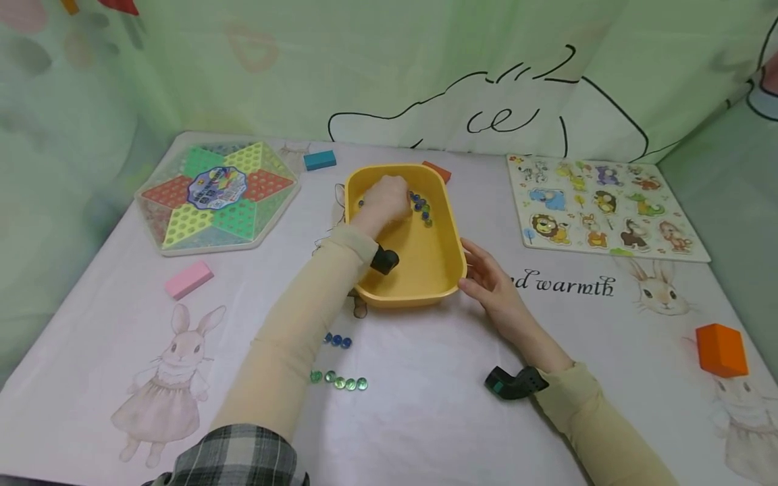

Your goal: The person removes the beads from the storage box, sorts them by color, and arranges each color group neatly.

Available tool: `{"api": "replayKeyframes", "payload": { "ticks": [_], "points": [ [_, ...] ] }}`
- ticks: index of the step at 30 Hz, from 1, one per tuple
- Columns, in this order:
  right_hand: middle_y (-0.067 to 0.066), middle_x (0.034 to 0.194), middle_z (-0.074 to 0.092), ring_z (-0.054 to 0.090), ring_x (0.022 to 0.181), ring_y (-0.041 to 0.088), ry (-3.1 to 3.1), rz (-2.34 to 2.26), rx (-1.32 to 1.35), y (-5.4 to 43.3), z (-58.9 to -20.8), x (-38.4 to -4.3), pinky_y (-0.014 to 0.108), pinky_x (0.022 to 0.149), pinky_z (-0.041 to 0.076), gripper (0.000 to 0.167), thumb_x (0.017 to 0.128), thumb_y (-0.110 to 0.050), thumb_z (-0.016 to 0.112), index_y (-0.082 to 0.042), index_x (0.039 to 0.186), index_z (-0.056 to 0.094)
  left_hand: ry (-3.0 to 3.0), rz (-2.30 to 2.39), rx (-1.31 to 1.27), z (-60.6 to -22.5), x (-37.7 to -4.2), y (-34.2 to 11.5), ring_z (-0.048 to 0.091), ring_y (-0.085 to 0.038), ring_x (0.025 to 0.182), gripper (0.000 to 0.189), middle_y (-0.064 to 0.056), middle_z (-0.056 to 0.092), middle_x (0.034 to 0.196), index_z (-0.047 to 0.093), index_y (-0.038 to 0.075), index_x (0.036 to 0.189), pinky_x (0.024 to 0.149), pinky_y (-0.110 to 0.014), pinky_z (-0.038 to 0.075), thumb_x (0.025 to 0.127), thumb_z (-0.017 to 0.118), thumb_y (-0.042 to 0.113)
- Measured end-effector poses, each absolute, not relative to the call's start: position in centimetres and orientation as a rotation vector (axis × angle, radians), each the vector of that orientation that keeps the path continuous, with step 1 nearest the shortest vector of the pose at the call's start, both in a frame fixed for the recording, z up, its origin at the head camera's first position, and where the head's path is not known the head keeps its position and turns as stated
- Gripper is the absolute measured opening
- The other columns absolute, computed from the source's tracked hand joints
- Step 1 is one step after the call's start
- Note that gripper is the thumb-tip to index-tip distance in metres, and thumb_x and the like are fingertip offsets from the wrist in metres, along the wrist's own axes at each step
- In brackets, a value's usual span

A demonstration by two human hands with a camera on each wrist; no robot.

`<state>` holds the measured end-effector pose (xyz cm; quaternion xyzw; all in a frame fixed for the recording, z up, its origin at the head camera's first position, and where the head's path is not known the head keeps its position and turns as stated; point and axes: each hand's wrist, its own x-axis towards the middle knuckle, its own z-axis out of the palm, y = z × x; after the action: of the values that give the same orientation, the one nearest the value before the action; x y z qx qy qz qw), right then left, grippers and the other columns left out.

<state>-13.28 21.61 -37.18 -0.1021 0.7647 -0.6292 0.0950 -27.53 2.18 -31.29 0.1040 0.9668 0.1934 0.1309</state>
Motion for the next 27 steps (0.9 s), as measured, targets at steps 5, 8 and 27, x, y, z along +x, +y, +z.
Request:
{"api": "replayKeyframes", "payload": {
  "ticks": [5, 8, 27],
  "points": [
    [0.019, 0.143, 0.032, 0.043, 0.121, 0.011, 2.28, -1.849, -0.304, 21.5, -37.2, -13.4, 0.01, 0.093, 0.037, 0.06, 0.093, -0.013, 0.053, -0.02, 0.146, 0.025, 2.75, 0.771, 0.396, -29.4, -27.0, 0.1, 0.05, -0.015, 0.074, 0.014, -0.002, 0.059, 0.085, 0.064, 0.009, 0.085, 0.062, -0.024, 0.039, 0.087, 0.062, 0.022],
    [0.019, 0.144, 0.031, 0.042, 0.122, 0.011, 2.274, -1.847, -0.298, 21.5, -37.2, -13.5, 0.009, 0.093, 0.037, 0.06, 0.093, -0.013, 0.053, -0.021, 0.146, 0.025, 2.696, 0.907, 0.435, -28.6, -26.4, -1.3, 0.05, -0.016, 0.08, 0.017, -0.005, 0.062, 0.094, 0.067, 0.008, 0.093, 0.069, -0.025, 0.041, 0.087, 0.062, 0.023],
    [0.021, 0.144, 0.03, 0.043, 0.119, 0.005, 2.31, -1.822, -0.319, 21.3, -37.2, -13.6, 0.008, 0.092, 0.037, 0.059, 0.094, -0.014, 0.051, -0.023, 0.146, 0.025, 2.57, 1.12, 0.716, -28.5, -14.8, -7.5, 0.05, -0.014, 0.072, 0.011, 0.002, 0.061, 0.08, 0.068, 0.012, 0.089, 0.061, -0.024, 0.041, 0.084, 0.067, 0.022]
  ]
}}
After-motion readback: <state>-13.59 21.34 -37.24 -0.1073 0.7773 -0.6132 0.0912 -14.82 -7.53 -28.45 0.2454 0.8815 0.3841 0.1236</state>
